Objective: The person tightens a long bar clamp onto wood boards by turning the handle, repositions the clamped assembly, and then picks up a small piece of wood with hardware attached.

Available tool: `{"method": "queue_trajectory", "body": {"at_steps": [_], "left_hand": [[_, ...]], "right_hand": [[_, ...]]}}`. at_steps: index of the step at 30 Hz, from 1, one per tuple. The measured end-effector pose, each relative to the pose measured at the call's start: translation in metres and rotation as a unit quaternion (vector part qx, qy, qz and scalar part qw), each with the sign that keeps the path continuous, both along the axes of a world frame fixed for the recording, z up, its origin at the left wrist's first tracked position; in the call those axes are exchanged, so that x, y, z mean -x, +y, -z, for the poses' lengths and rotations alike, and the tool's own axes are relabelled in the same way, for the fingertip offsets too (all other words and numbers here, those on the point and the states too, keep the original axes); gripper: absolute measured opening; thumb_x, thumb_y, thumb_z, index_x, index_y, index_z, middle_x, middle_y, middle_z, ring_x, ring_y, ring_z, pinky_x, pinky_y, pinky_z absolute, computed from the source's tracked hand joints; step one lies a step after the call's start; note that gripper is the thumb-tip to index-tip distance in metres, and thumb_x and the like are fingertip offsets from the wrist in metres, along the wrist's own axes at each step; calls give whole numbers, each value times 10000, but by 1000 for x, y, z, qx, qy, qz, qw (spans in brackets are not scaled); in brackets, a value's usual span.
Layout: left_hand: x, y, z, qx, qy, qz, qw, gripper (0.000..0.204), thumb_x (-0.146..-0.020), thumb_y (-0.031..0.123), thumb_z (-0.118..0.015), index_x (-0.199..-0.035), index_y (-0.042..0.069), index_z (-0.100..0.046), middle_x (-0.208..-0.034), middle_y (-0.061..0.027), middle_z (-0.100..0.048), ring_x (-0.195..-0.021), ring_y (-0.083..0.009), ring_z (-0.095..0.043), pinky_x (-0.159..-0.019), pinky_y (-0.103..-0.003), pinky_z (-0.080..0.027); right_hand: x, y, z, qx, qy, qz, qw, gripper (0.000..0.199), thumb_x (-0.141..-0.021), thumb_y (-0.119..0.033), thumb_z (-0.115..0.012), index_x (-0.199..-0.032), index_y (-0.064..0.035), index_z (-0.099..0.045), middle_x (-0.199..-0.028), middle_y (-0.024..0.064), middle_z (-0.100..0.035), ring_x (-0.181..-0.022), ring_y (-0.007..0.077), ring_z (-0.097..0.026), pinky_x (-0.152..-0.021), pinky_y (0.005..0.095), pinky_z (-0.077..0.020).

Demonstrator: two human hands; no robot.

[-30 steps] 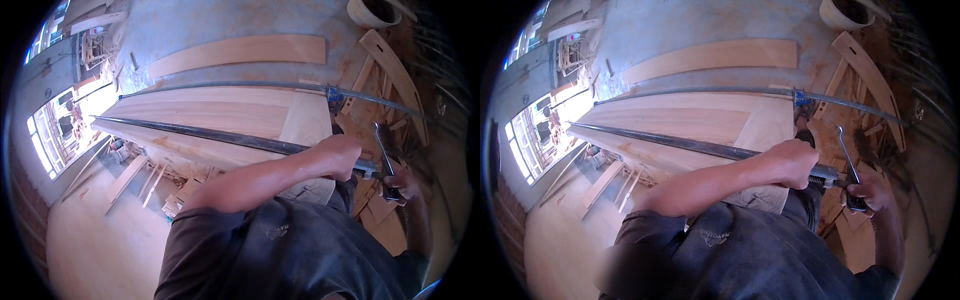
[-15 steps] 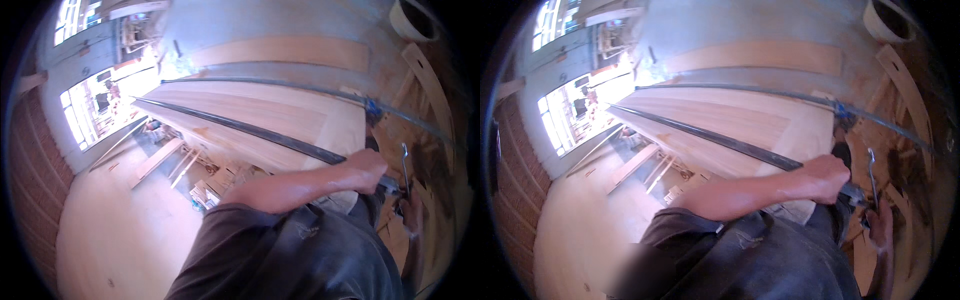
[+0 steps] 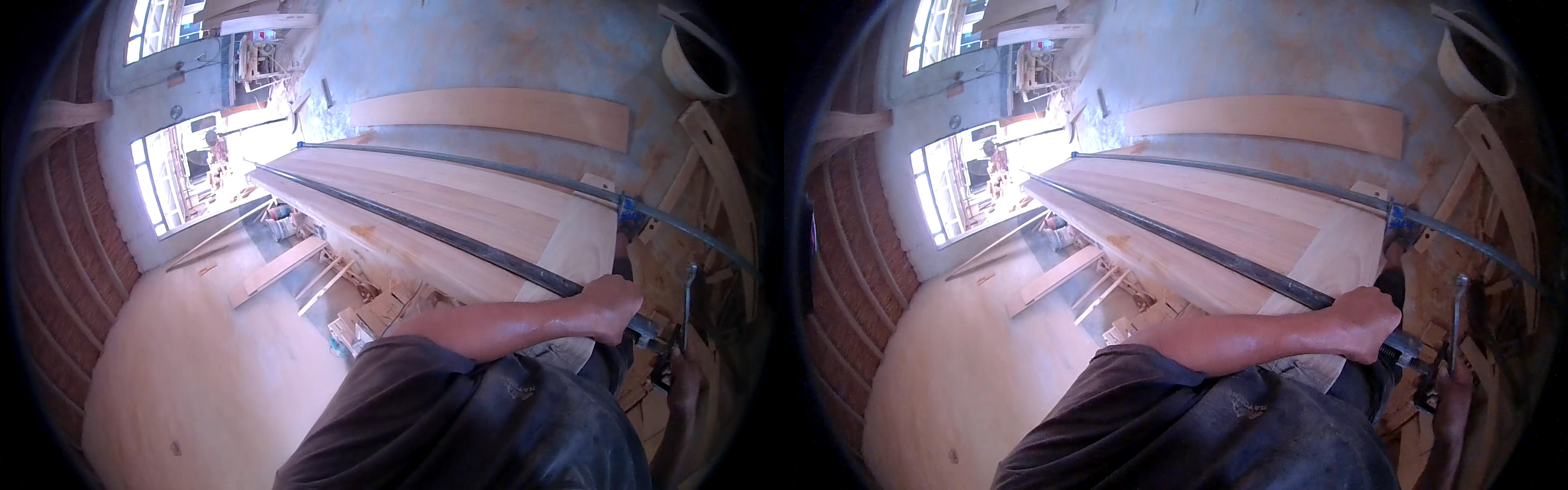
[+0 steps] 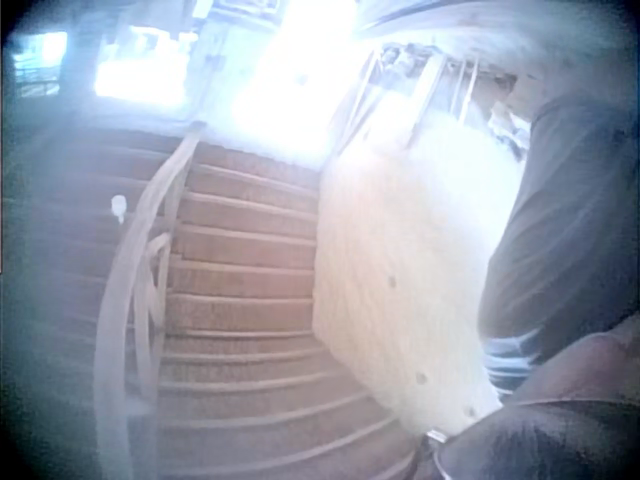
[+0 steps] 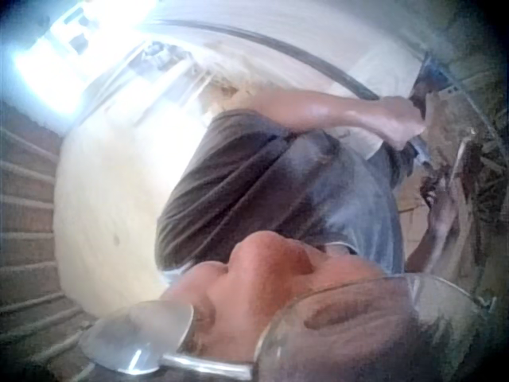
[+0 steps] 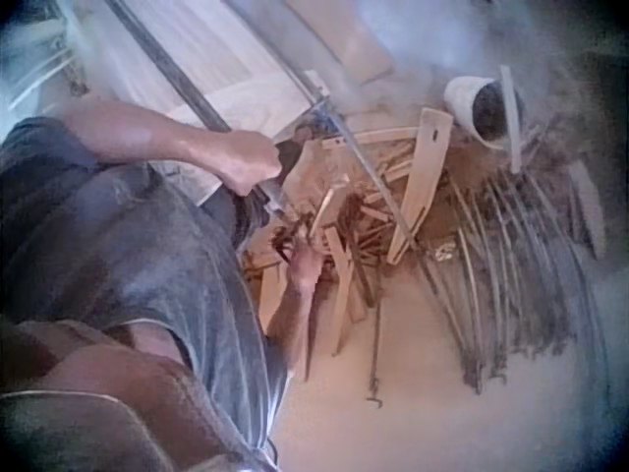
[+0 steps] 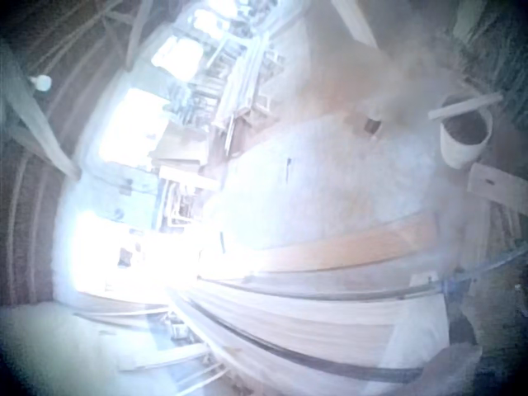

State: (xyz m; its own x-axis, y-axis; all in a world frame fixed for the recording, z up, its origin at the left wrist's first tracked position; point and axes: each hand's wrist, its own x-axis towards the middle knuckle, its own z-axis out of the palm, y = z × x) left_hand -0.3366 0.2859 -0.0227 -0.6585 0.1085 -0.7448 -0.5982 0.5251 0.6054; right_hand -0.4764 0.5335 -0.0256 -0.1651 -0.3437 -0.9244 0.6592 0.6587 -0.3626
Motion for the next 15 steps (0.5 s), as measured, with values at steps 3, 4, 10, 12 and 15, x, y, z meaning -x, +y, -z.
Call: {"method": "queue_trajectory", "body": {"at_steps": [3,4,10,12,15], "left_hand": [[3,-3,-3,-21,15,-21,999,214,-627,120,-751,-804,1,-745,-844,-221,-710,-858,-397,-697,-793,-463,-572],[3,-2,-1,-17,24,-11,999,214,-628,116,-744,-806,-3,-742,-836,-228,-706,-850,-407,-696,-786,-471,-570],[0,20,17,-9,-51,98,994,310,-663,228,-738,-859,-12,-723,-829,-270,-682,-841,-426,-689,-790,-499,-547],[3,7,8,19,-19,64,998,360,-661,262,-797,-879,-14,-721,-843,-271,-684,-855,-430,-684,-805,-481,-542],[8,-3,4,28,-12,63,998,377,-647,253,-834,-888,-13,-719,-854,-273,-683,-852,-428,-683,-801,-463,-538]], "right_hand": [[2,66,43,-49,182,-56,981,374,-968,-96,-508,-1328,0,-533,-797,80,-659,-656,135,-625,-597,242,-513],[2,98,58,-89,263,-112,954,370,-975,-118,-521,-1332,-19,-538,-825,76,-669,-699,119,-624,-629,223,-511],[-58,101,52,-135,210,158,955,387,-947,-241,-660,-1298,-83,-617,-1121,67,-649,-940,147,-599,-836,296,-492],[-65,79,56,-13,321,57,945,259,-956,-266,-625,-1086,-43,-643,-907,54,-581,-828,131,-545,-744,315,-460],[-97,92,85,-87,271,5,959,316,-941,-324,-627,-977,-10,-611,-752,65,-535,-755,160,-535,-683,356,-454]]}}
